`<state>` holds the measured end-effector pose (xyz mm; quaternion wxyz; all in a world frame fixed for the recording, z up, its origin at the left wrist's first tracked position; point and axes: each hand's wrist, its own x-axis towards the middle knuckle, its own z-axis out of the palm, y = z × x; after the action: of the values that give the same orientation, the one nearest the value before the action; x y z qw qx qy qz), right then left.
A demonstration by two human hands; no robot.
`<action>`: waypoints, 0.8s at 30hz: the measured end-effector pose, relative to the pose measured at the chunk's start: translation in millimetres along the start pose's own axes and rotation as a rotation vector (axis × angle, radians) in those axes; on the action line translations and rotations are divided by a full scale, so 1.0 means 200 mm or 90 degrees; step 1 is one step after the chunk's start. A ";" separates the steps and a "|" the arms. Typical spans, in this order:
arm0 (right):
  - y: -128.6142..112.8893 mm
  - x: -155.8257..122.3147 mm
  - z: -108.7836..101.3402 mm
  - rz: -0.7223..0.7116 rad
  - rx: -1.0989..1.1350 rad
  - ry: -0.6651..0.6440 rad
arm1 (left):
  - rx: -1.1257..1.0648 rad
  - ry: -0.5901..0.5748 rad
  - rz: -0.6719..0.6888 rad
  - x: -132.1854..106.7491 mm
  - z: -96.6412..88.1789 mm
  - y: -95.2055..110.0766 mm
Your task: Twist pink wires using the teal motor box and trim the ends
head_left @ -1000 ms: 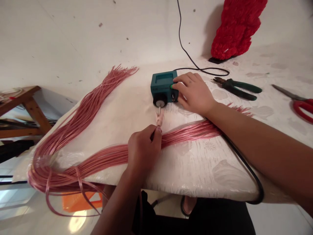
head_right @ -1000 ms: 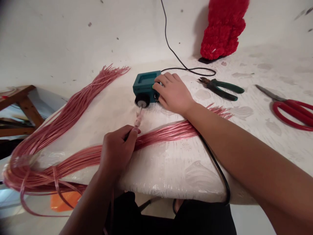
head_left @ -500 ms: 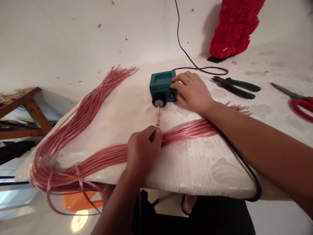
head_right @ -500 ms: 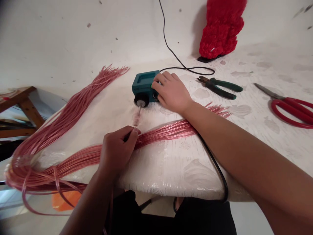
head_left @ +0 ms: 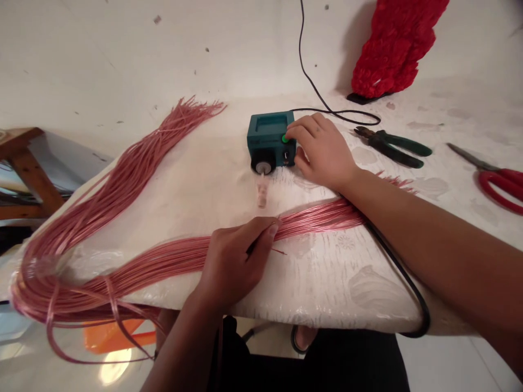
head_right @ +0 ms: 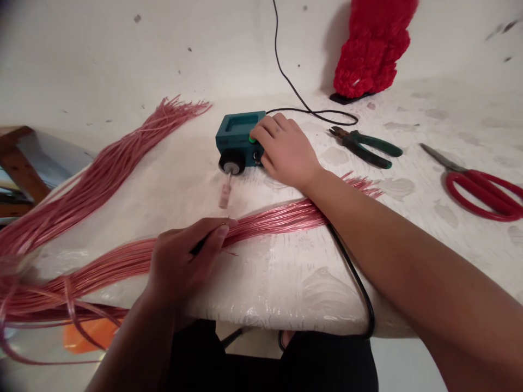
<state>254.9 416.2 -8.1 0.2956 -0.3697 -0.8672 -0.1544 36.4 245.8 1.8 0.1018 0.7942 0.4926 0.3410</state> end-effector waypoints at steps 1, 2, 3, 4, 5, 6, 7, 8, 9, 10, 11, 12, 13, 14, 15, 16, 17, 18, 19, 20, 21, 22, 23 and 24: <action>0.00 0.00 0.00 0.001 -0.001 -0.002 | 0.002 0.014 -0.001 0.00 0.00 0.00; 0.00 0.00 0.00 0.001 -0.001 -0.002 | 0.006 0.026 -0.008 -0.01 0.00 0.00; 0.00 0.00 0.00 0.001 -0.001 0.001 | 0.008 0.036 -0.016 -0.01 0.00 0.00; -0.01 0.00 0.00 0.000 0.001 0.005 | 0.011 0.041 -0.026 -0.01 0.00 0.00; 0.00 0.00 0.00 -0.002 0.002 0.009 | 0.013 0.044 -0.032 -0.01 0.00 0.00; 0.00 0.00 0.00 -0.004 0.004 0.014 | 0.014 0.041 -0.034 -0.01 0.00 0.00; 0.00 0.00 0.00 -0.006 0.006 0.017 | 0.014 0.036 -0.032 -0.01 0.00 0.00; 0.00 0.00 0.00 -0.008 0.007 0.019 | 0.014 0.029 -0.029 -0.01 -0.01 0.00; 0.00 0.00 0.00 -0.008 0.009 0.020 | 0.013 0.024 -0.027 -0.01 -0.01 0.00; 0.00 0.00 0.00 -0.008 0.011 0.022 | 0.011 0.020 -0.027 -0.01 -0.01 0.00; 0.00 0.00 0.00 -0.007 0.013 0.024 | 0.008 0.020 -0.032 -0.01 -0.01 0.00; 0.00 -0.01 0.00 -0.007 0.014 0.026 | 0.005 0.024 -0.040 -0.01 -0.01 0.00; 0.00 -0.01 0.00 -0.007 0.015 0.028 | 0.002 0.029 -0.046 -0.01 -0.01 0.00; 0.00 -0.01 0.00 -0.007 0.014 0.030 | -0.001 0.033 -0.048 0.00 -0.01 0.01; 0.00 -0.01 0.00 -0.008 0.014 0.030 | -0.004 0.034 -0.045 0.00 -0.02 0.01; -0.01 -0.01 0.00 -0.009 0.014 0.031 | -0.005 0.032 -0.038 0.00 -0.02 0.01; -0.01 -0.01 0.00 -0.008 0.013 0.033 | -0.004 0.029 -0.032 0.00 -0.02 0.01; -0.01 -0.01 0.00 -0.006 0.014 0.035 | -0.002 0.025 -0.027 0.00 -0.02 0.00; -0.01 -0.01 0.00 -0.003 0.016 0.033 | -0.001 0.024 -0.024 -0.01 -0.03 0.00; -0.01 0.00 -0.01 0.001 0.018 0.031 | -0.003 0.022 -0.024 -0.01 -0.03 0.00; -0.01 0.00 -0.02 0.004 0.019 0.027 | -0.012 0.025 -0.022 -0.01 -0.02 0.00; -0.01 0.00 -0.03 0.010 0.023 0.021 | -0.026 0.032 -0.019 -0.01 -0.02 -0.01; -0.01 0.01 -0.04 0.020 0.031 0.017 | -0.042 0.040 -0.015 -0.01 -0.02 -0.01; -0.01 0.01 -0.06 0.041 0.050 0.011 | -0.057 0.050 -0.014 -0.02 -0.01 -0.02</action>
<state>257.1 410.1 2.1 0.3225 -0.3843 -0.8575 -0.1136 31.6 244.2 -0.1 0.1215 0.7695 0.4891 0.3922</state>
